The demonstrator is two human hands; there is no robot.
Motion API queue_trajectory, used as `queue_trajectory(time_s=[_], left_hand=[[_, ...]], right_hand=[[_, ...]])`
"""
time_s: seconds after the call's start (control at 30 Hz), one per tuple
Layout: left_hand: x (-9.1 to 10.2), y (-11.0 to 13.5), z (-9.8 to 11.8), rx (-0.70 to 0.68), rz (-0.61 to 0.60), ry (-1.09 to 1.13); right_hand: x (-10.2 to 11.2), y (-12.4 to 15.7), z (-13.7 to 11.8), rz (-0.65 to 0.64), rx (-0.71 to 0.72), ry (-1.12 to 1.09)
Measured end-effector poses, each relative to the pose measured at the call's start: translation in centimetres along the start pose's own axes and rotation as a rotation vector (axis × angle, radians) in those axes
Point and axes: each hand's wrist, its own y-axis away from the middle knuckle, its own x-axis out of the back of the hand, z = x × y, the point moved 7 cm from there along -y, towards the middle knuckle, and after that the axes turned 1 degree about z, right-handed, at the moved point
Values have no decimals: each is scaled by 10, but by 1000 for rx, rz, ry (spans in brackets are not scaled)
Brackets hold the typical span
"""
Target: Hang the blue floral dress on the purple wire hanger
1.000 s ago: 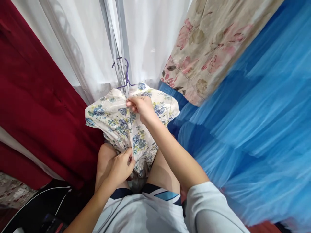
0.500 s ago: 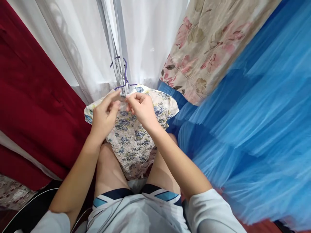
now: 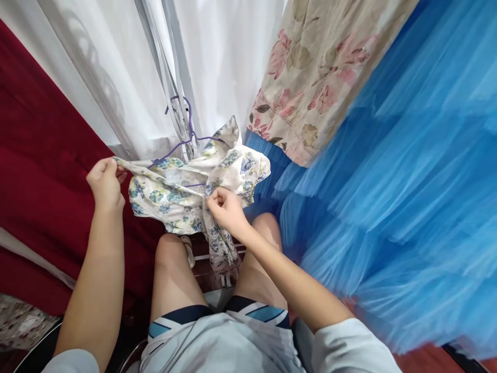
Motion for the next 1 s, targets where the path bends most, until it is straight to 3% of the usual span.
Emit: queue_trajectory(time_s=[0.07, 0.13, 0.2, 0.27, 0.4, 0.53, 0.6, 0.7, 0.83, 0.9, 1.0], left_hand=[[8, 4, -40, 155, -34, -27], [4, 25, -70, 231, -145, -67], [-8, 54, -91, 310, -317, -106], [-27, 86, -103, 394, -571, -153], [-61, 146, -95, 471, -1046, -207], [-96, 197, -46, 320, -1409, -60], [-110, 209, -15, 224, -1401, 54], [-125, 216, 24, 56, -1287, 137], [-134, 224, 53, -105, -1221, 154], [-133, 227, 57, -124, -1200, 156], [-124, 228, 55, -118, -1159, 152]], right_hand=[[2, 9, 14, -23, -40, -5], [6, 16, 29, -20, -70, -18], [13, 21, 45, 4, -88, -19], [19, 27, 62, 1, -118, 12], [23, 37, 91, -96, -177, 110], [26, 42, 100, -158, -176, 213], [30, 41, 93, -161, -136, 328], [38, 33, 70, -100, -36, 377], [46, 5, 51, -84, 35, 275], [54, -18, 59, -50, -20, 249], [77, -49, 90, 99, -252, 167]])
